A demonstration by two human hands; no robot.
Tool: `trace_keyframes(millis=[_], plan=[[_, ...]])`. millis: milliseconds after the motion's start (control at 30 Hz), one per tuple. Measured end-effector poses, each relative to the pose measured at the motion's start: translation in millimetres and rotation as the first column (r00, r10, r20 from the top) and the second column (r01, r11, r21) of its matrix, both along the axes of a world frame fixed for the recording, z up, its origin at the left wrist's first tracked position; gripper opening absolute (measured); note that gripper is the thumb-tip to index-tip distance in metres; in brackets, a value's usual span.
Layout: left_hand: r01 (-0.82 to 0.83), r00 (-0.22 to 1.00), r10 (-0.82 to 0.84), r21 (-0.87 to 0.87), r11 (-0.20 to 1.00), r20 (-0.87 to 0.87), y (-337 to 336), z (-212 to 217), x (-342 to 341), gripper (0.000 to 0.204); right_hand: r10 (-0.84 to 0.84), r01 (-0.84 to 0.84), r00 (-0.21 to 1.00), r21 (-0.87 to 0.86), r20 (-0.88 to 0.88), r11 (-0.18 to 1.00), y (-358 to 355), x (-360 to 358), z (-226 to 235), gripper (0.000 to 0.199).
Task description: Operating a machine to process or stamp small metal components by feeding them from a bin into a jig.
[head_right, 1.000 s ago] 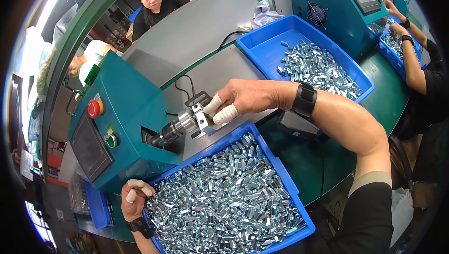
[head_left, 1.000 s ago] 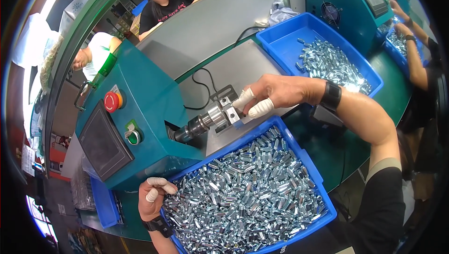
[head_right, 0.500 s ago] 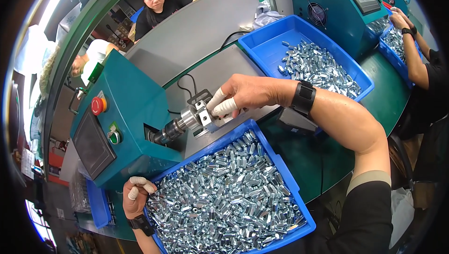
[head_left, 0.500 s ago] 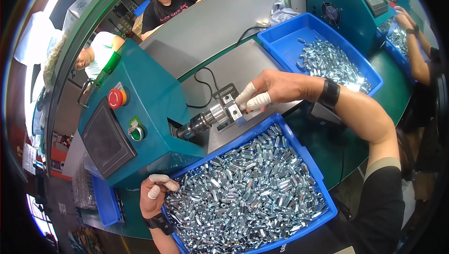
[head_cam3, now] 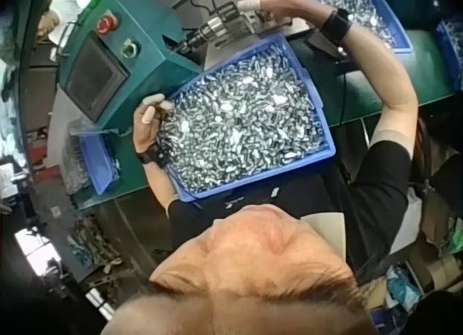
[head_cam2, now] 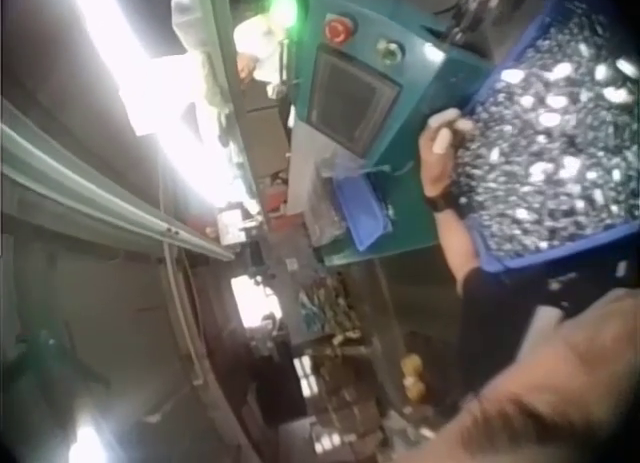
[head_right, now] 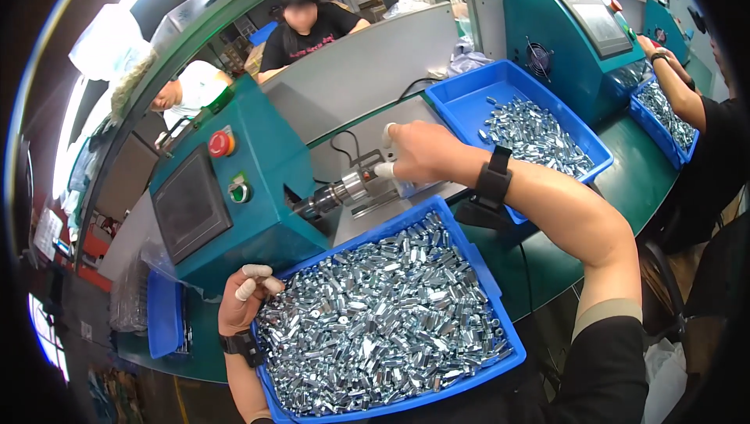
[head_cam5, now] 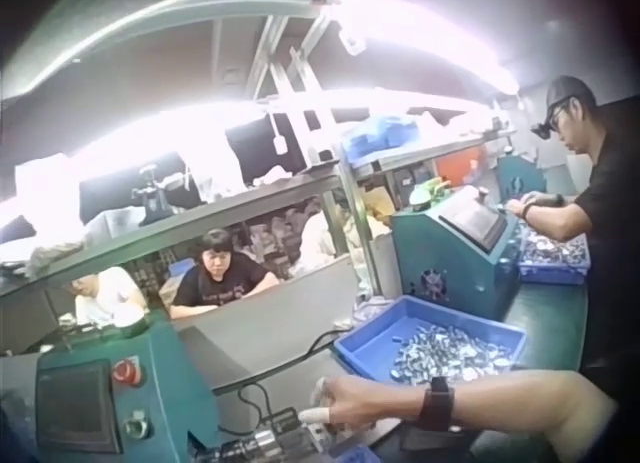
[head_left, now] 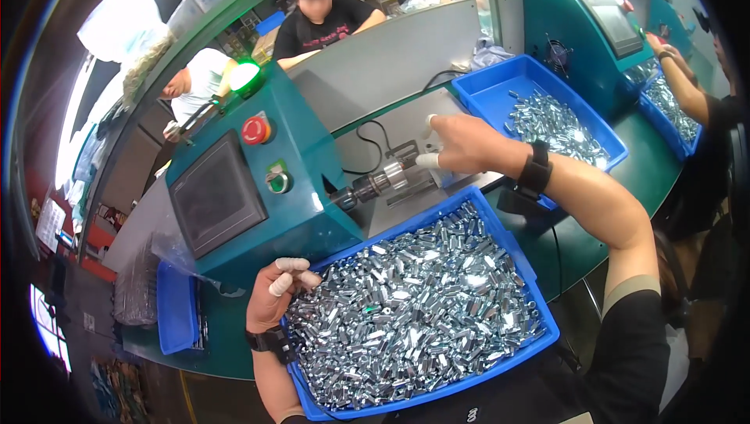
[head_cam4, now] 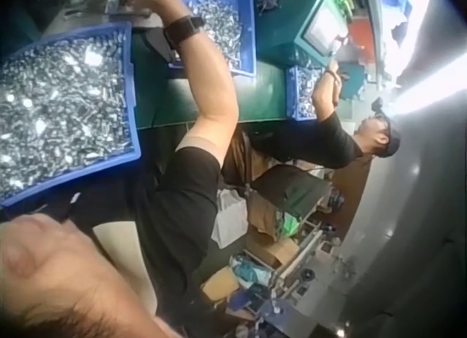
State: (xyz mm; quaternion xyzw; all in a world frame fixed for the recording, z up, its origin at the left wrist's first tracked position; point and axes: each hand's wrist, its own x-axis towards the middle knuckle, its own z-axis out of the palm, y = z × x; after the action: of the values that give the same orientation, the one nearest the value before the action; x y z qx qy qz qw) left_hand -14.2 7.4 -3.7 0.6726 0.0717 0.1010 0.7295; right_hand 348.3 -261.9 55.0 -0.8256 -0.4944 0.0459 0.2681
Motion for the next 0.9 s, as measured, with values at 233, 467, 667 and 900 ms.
trace_keyframes(millis=[233, 467, 667, 900], plan=[[0.036, 0.999, -0.036, -0.005, 0.999, 0.016, -8, 1, 3, 0.045, -0.034, 0.055, 0.936, -0.05, 0.351, 0.997, 1, -18, 13, 0.033], [0.023, 1.0, -0.023, -0.003, 1.0, 0.005, -9, 4, 5, 0.046, -0.314, 0.413, 0.816, -0.109, 0.486, 0.904, -66, 40, 25, 0.042], [0.034, 0.999, -0.035, 0.049, 0.998, 0.012, -2, 5, 6, 0.045, -0.203, 0.235, 0.917, -0.053, 0.345, 0.971, -112, 23, 22, 0.029], [0.015, 0.999, -0.016, 0.039, 0.999, 0.03, -6, 0, 11, 0.042, 0.401, -0.378, 0.894, -0.147, 0.201, 0.914, -68, -49, -37, 0.018]])
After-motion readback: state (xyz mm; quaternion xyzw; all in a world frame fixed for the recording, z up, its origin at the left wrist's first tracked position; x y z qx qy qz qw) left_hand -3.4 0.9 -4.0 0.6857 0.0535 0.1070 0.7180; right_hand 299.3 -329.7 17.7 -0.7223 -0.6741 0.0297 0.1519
